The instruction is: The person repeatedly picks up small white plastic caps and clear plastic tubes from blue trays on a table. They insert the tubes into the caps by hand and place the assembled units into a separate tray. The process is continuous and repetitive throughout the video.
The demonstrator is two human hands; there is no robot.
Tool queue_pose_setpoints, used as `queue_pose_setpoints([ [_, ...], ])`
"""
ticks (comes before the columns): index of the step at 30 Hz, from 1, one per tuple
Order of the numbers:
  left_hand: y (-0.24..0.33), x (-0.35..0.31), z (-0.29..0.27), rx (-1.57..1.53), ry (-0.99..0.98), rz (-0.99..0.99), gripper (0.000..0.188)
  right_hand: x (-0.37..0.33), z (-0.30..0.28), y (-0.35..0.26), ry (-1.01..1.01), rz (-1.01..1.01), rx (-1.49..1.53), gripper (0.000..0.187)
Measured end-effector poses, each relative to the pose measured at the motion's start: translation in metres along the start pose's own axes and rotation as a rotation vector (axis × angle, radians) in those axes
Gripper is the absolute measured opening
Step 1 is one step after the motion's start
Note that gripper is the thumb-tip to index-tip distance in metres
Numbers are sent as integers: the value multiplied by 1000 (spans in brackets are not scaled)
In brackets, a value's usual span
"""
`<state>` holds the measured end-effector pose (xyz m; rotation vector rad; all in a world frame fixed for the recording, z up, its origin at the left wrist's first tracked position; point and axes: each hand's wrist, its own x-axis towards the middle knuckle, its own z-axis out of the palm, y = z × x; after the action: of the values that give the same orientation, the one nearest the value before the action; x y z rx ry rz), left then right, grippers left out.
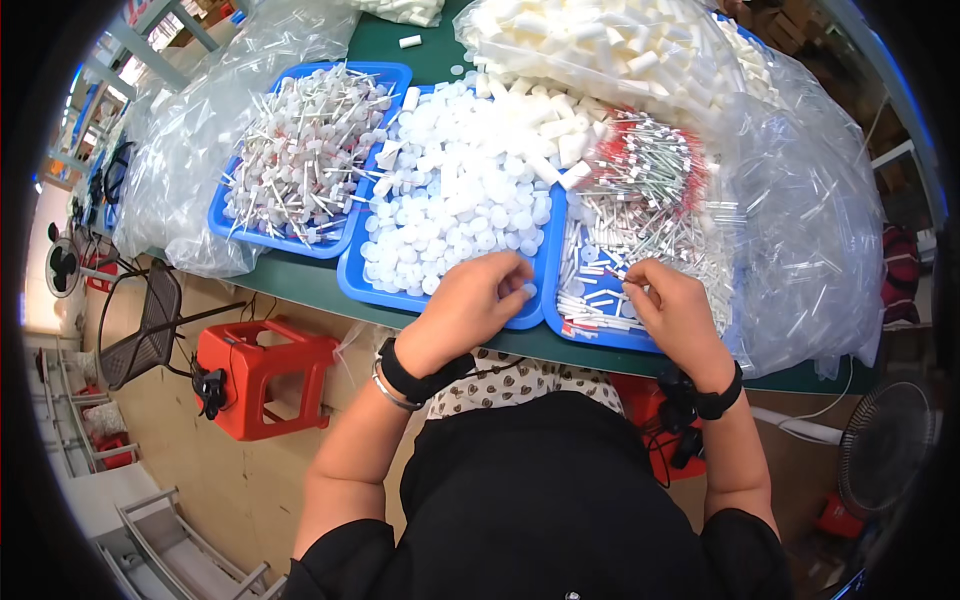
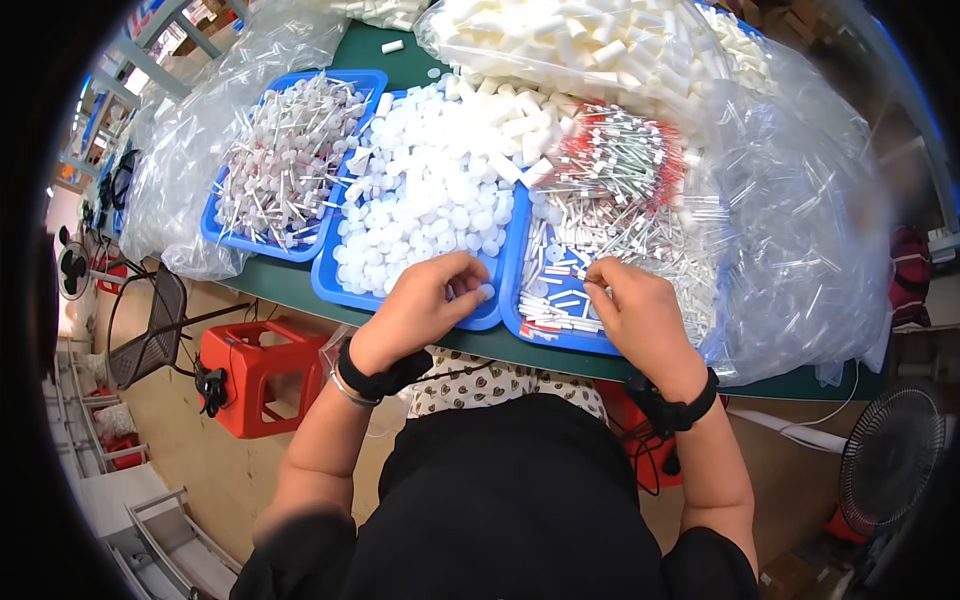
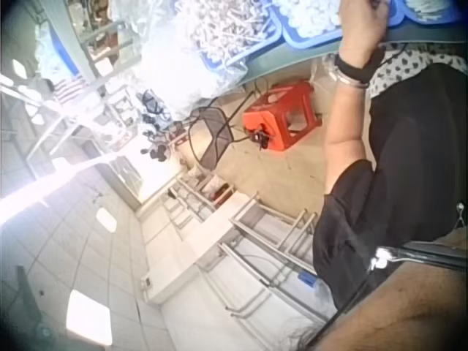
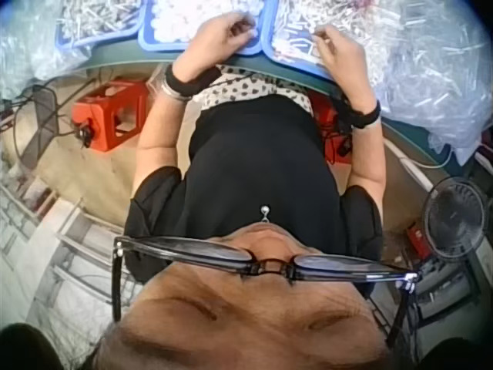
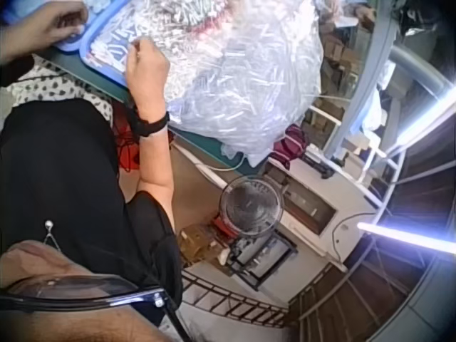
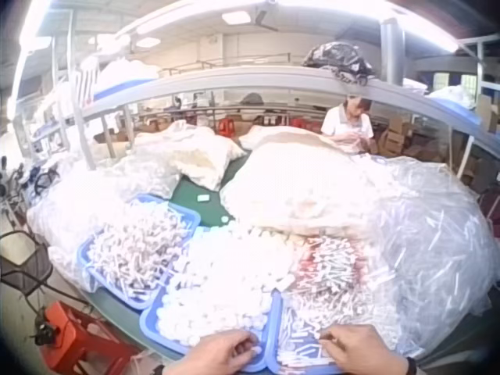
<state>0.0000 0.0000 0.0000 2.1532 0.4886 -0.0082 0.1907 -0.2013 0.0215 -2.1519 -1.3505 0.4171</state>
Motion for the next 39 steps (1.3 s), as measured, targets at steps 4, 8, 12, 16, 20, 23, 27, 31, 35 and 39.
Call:
queue_pose_setpoints([
  [4,13,-5,15,-789,54,-86,27,-4,2,-9,113,22,294,21],
  [8,20,-8,29,-1321,-4,-180,27,-8,-4,-24,90,-3,328,16],
  [12,15,-6,47,-1622,-31,-193,29,-8,-7,-33,107,-109,216,12],
  [16,11,-6,59,-1872,-148,-217,33,-8,-4,-32,139,-216,152,10],
  [20,17,-7,64,-1962,-138,-233,34,-8,0,-30,156,-222,99,9],
  [23,15,-7,68,-2031,-171,-223,34,-8,1,-29,169,-200,115,9],
  [27,17,-6,68,-2063,-159,-253,34,-9,2,-31,198,-199,99,9],
  [31,15,-5,70,-2068,-147,-240,34,-8,4,-29,202,-283,44,9],
  [35,14,-6,71,-2035,-119,-233,31,-8,4,-26,178,-326,14,10],
  [39,17,-7,71,-1951,-60,-217,30,-8,0,-28,164,-334,-43,10],
])
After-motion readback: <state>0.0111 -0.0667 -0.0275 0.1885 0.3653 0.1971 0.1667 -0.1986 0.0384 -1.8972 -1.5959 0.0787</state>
